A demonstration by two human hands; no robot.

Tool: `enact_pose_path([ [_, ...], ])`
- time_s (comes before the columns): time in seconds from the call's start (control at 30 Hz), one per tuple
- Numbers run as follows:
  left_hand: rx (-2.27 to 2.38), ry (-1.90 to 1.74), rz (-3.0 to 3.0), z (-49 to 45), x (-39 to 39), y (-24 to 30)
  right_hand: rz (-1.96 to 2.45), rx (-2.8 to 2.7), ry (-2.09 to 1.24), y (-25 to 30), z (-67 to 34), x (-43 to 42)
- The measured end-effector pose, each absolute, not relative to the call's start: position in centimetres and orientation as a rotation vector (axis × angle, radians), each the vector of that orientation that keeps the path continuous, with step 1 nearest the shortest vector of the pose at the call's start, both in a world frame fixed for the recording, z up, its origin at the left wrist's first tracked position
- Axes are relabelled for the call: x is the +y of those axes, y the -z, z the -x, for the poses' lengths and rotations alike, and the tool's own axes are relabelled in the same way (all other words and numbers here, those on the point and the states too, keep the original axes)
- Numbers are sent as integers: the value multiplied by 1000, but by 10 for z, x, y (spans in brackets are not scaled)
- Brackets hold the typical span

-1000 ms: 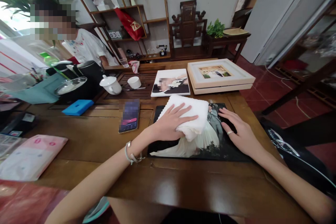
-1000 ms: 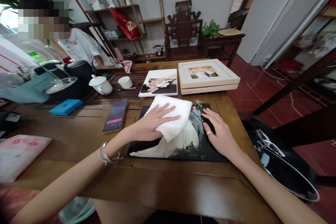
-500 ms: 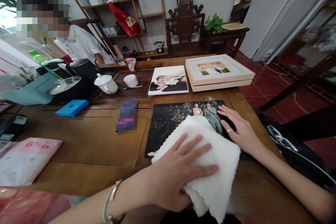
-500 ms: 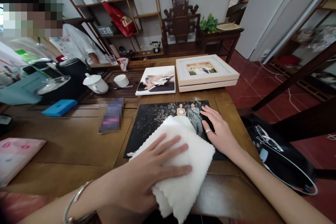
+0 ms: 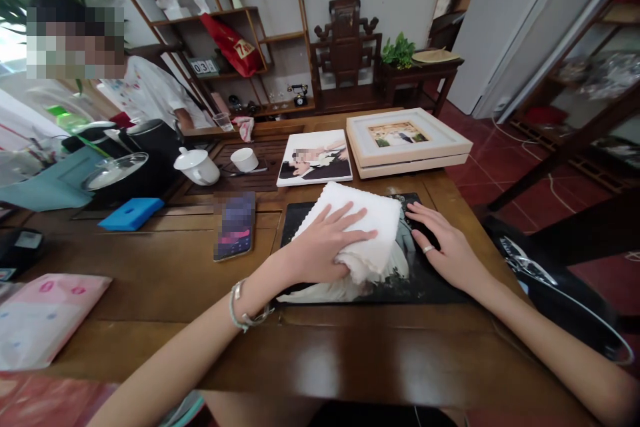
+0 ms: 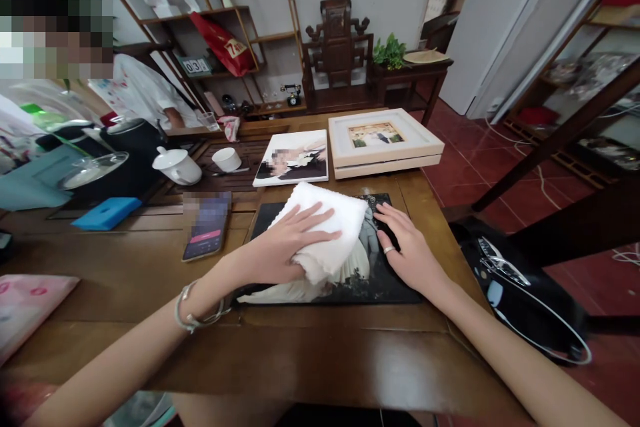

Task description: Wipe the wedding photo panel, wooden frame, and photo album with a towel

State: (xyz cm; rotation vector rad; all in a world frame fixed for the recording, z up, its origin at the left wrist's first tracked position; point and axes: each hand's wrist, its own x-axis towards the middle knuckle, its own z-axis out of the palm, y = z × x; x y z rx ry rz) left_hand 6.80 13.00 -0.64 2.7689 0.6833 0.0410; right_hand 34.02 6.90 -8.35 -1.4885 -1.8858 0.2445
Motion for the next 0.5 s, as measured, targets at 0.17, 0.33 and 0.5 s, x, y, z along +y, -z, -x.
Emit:
enact_pose_path([
  [0.17, 437, 81, -2686, -57, 106, -6, 1464, -1896, -251, 84, -341, 68],
  [0.33, 192, 122, -2613, -60, 77, -8, 1491, -1890, -253, 84, -341, 68],
  [0.5, 70, 74, -2585, -72, 77, -5, 1491, -1880, -276, 83, -341, 68],
])
